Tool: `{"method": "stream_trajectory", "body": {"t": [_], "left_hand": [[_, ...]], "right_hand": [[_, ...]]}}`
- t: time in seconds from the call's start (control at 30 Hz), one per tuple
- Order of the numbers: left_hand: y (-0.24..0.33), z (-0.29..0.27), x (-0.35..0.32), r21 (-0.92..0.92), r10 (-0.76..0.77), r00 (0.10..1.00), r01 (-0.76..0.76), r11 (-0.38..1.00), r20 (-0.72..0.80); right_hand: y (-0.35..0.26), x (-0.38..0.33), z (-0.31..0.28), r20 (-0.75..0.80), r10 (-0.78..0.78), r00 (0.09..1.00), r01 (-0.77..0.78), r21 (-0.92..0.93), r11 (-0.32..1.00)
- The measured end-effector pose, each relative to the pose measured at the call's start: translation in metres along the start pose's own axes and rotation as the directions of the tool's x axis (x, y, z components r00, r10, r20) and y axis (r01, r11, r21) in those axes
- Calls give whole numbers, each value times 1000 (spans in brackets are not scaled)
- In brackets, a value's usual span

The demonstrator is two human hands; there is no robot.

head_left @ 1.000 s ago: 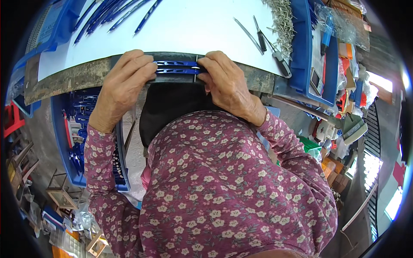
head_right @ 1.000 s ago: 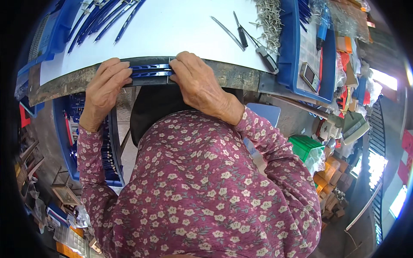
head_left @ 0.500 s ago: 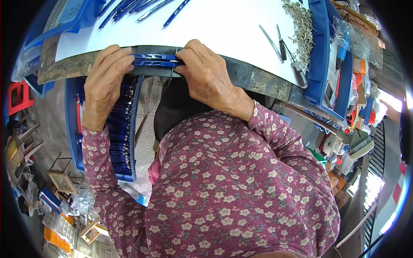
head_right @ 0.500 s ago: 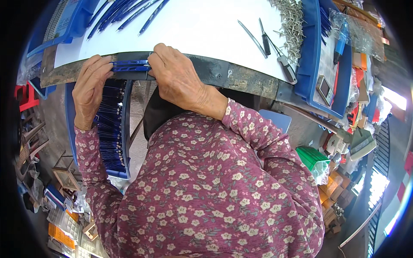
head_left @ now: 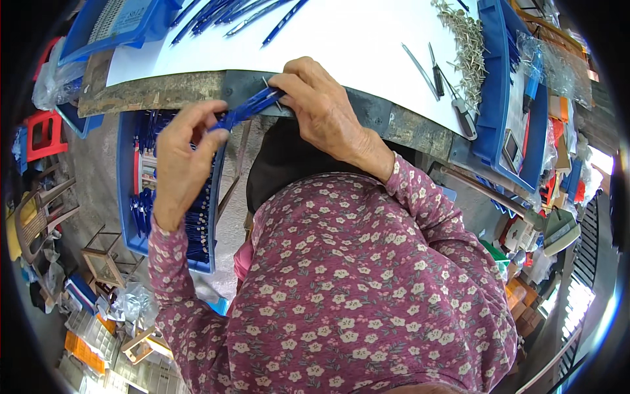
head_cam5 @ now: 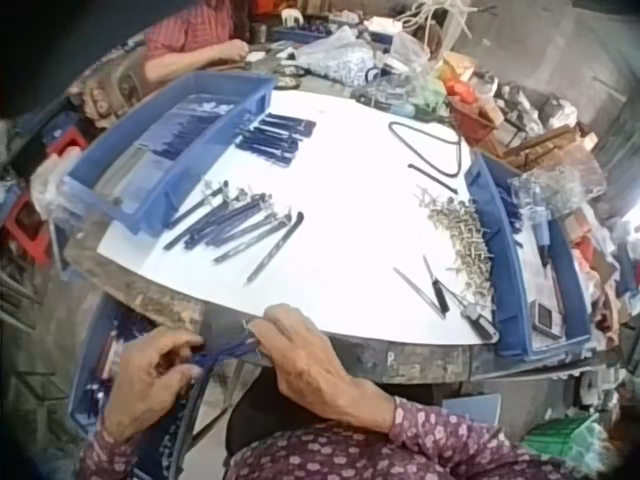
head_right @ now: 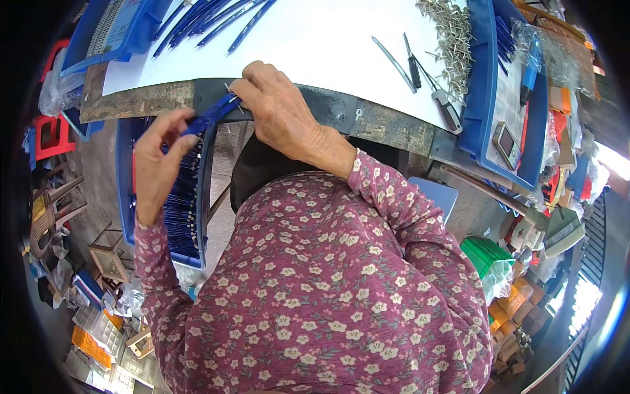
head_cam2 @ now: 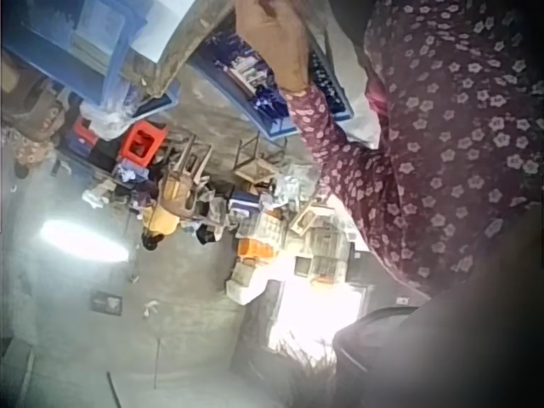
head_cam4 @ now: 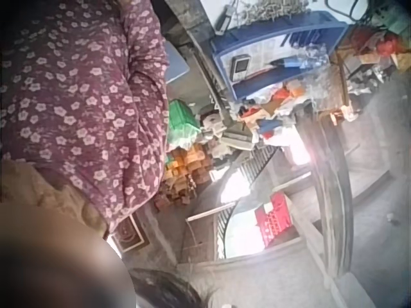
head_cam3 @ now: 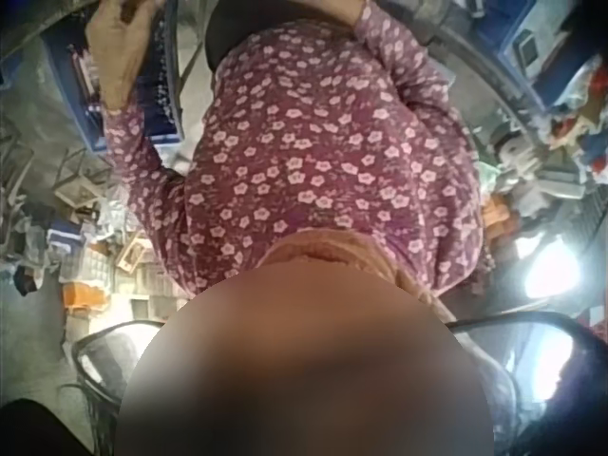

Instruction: Assembling small metal clips onto blue plastic pen bodies and organizing them on a workbench.

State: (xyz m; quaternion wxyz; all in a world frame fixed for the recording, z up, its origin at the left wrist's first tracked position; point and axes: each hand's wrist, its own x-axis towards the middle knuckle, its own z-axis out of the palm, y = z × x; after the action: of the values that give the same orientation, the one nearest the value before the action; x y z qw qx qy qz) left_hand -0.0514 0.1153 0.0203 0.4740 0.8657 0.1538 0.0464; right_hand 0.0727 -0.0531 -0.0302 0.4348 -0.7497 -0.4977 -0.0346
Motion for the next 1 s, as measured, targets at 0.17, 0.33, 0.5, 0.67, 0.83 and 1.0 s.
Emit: {"method": "stream_trajectory", "body": {"t": [0.17, 0.33, 0.5, 0.67, 0.83, 1.0], "left_hand": [[-3, 24, -20, -359, -290, 949, 314, 879, 123], [1, 54, -32, -588, -345, 919, 390, 709, 193], [8, 70, -27, -669, -267, 958, 266, 694, 104], [17, 80, -6, -740, -159, 986, 146, 657, 53], [30, 84, 13, -777, -89, 994, 103, 621, 61], [41, 95, 30, -828, -31, 995, 97, 552, 97]], "right_hand": [[2, 1, -2, -21, 12, 1000, -10, 82, 997], [4, 1, -3, -39, 60, 997, -52, 171, 984], [2, 9, -17, -103, 122, 987, -93, 252, 963], [5, 16, -39, -84, 238, 968, -210, 257, 943], [3, 29, -59, -63, 347, 936, -302, 362, 882], [11, 36, -72, -62, 394, 917, -302, 540, 786]]}}
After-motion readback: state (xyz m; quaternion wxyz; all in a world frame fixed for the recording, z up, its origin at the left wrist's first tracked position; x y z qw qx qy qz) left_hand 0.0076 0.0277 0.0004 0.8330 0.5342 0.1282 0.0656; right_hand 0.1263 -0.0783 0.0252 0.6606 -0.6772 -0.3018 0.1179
